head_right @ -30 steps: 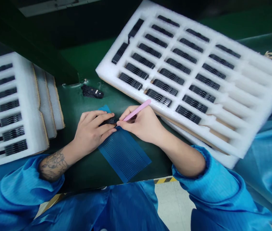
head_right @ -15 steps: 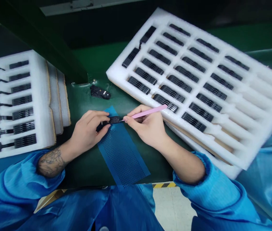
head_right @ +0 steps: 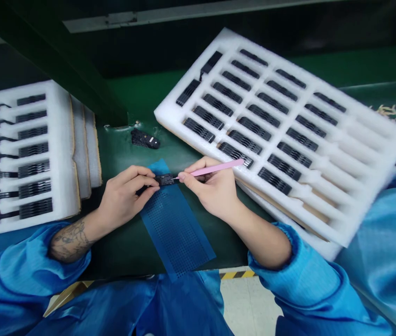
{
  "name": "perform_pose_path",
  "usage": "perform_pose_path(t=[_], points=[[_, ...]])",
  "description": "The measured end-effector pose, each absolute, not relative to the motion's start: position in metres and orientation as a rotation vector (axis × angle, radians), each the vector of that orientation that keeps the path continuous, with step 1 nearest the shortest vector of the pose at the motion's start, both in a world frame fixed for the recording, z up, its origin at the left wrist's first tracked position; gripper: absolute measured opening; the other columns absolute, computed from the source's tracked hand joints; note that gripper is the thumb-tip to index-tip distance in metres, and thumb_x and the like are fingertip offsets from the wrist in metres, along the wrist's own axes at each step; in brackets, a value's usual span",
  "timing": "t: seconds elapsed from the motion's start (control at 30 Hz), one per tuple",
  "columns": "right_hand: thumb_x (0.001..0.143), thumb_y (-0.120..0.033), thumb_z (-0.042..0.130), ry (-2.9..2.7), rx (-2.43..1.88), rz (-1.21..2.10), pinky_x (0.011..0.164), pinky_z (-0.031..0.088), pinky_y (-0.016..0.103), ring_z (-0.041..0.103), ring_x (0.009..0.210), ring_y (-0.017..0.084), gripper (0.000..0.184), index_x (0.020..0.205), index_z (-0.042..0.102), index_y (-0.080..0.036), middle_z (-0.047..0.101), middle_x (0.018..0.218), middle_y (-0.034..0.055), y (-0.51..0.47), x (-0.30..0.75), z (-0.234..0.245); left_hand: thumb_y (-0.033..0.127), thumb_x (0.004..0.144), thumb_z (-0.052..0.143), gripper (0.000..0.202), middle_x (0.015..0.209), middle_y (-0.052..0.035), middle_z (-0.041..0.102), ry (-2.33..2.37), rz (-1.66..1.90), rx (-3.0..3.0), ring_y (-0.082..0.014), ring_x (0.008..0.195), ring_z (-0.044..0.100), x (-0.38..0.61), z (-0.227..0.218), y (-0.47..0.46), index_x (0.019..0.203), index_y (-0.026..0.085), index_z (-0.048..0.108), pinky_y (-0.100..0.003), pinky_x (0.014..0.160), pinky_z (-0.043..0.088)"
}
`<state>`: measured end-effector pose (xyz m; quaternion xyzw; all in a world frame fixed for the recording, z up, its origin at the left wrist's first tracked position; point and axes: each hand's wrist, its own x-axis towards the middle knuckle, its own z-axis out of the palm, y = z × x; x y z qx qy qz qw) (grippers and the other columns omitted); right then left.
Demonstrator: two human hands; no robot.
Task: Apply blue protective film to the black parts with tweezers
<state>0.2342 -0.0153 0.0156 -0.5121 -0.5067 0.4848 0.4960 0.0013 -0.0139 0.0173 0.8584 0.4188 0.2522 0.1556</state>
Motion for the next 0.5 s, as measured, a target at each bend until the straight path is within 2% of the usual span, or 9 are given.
perform_pose_path(t=[0.27,0.5], points=[[0.078,-0.024,0.084,-1.185,-1.180,1.146,0.063,0.058,0.031,0.073,0.067,0.017,0.017,0.077,0.067,-0.021,0.075,0.073,0.0019,-0.0173,0.2350,0.0222,0.016,0.094,0.063,0.006,0.103,-0.0031,0.063,1.197,0.705,2.278,-0.0161,0.097,0.064,0.0049,0.0220,-0.0165,0.094,0.021,0.066,-0.033,0.085,0.053],[0.077,-0.030,0.085,-1.168,-1.194,1.149,0.063,0.058,0.032,0.073,0.067,0.018,0.021,0.076,0.066,-0.022,0.075,0.073,0.0019,-0.0165,0.2350,0.0222,0.015,0.095,0.060,0.008,0.105,-0.0031,0.060,1.215,0.614,2.226,-0.0158,0.097,0.061,0.0054,0.0216,-0.0167,0.097,0.022,0.065,-0.032,0.083,0.050]])
